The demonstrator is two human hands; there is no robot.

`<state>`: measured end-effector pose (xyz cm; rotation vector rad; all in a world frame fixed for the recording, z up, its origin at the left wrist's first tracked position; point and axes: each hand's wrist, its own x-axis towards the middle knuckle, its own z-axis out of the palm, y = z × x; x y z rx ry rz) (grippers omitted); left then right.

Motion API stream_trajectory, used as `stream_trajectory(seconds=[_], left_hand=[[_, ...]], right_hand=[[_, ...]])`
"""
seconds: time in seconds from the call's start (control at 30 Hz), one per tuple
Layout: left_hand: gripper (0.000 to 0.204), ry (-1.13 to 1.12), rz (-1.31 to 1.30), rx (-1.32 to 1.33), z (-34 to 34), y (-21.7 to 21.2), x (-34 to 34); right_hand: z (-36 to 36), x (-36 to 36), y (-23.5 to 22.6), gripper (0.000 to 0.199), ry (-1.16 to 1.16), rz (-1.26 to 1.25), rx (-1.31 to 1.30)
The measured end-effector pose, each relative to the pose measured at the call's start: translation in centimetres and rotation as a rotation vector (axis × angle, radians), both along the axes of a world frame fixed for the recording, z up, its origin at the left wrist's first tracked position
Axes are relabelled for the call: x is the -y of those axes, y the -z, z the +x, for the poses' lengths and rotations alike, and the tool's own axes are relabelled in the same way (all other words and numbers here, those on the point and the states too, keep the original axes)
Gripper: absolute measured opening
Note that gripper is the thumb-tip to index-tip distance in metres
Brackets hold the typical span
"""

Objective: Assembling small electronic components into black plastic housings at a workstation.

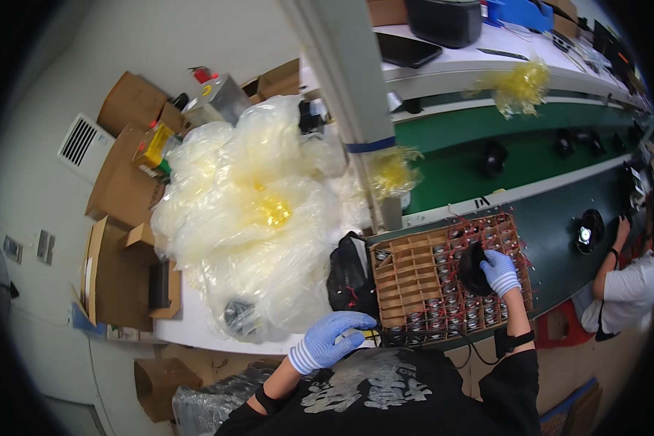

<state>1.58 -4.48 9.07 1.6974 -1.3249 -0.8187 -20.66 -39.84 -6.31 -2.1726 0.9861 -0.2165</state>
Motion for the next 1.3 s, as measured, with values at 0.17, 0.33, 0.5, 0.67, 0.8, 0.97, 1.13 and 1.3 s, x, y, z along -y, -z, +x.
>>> stream_trajectory(seconds=[0.17,0.33,0.5,0.67,0.8,0.97,1.13,1.3], left_hand=[[0.063,-0.128,-0.010,-1.021,-0.9,4.2,-2.3],[0.065,-0.301,0.128,-1.626,-2.0,7.0,-4.0],[0.057,0.055,-0.213,-2.300,-2.5,13.0,-7.2],[0.104,-0.109,-0.153,-1.631,-1.6,4.2,-4.8],[0.096,-0.233,-0.233,-1.620,-0.2,4.6,-6.0],[0.092,-0.310,-0.221,-1.658,0.2,5.6,-6.4],[0.093,-0.235,-0.136,-1.639,0.0,5.6,-5.4],[0.092,-0.207,-0.104,-1.663,0.1,6.2,-5.4]], right_hand=[[7.7,-9.7,-10.5,0.021,-0.738,-0.355,0.297],[11.0,-20.0,-14.8,0.026,-1.172,-0.501,0.727],[11.5,-21.7,-15.6,0.026,-1.090,-0.406,0.936],[12.6,-14.3,-17.1,0.012,-0.617,-0.447,0.748],[9.8,-7.4,-8.2,0.019,-0.595,-0.275,-0.271],[5.9,-9.6,-1.8,0.028,-0.827,-0.268,-0.494],[6.5,-12.7,1.6,0.030,-0.816,-0.316,-0.207],[7.1,-14.4,3.4,0.014,-0.923,-0.516,-0.246]])
